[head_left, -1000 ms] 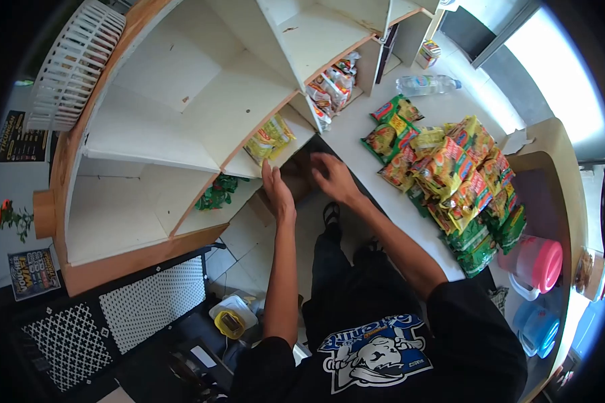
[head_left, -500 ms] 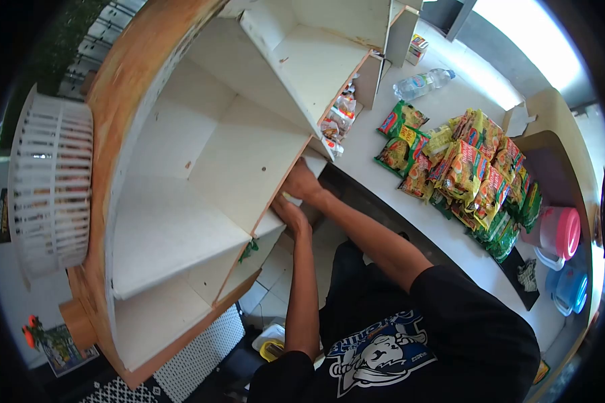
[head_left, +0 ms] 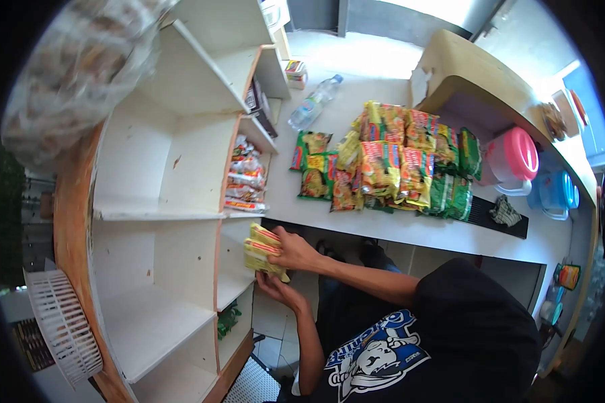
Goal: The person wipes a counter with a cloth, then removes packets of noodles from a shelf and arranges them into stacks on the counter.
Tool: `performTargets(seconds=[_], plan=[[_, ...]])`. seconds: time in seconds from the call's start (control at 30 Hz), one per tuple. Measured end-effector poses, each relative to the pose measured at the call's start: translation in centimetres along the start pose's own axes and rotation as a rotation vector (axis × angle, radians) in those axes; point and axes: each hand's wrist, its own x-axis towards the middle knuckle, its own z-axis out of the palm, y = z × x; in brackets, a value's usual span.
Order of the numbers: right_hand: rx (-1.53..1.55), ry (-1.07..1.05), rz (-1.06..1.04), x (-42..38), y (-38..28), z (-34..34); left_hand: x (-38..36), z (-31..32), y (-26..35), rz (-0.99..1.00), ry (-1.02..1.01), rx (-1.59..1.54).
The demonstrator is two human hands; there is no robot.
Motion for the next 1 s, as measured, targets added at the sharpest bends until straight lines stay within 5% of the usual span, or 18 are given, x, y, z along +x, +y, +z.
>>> performTargets(seconds=[0.17, 0.3, 0.57, 0.77, 0.87, 1.0], plan=[[0.124, 0.194, 0.110, -8.0, 0.7, -6.9, -5.2, 3.4, 3.0, -0.066, -0.301, -0.044], [0.234, 0.374, -0.032, -11.3, -2.3, -13.0, -6.8, 8.9, 5.3, 0.081, -0.522, -0.089], [-0.160, 0.899, -0.230, -8.4, -1.3, -24.1, -7.4, 25.0, 14.3, 0.228, -0.931, -0.051], [-0.315, 0.983, -0.071, -4.2, 2.4, -30.3, -2.7, 35.0, 12.5, 0.340, -1.144, -0.022], [-0.278, 0.831, 0.001, -5.3, 2.2, -31.9, -4.1, 35.4, 13.0, 0.368, -1.121, 0.149], [-0.186, 0.878, -0.095, -6.0, 3.2, -31.7, -3.6, 35.4, 11.0, 0.424, -1.110, 0.210]])
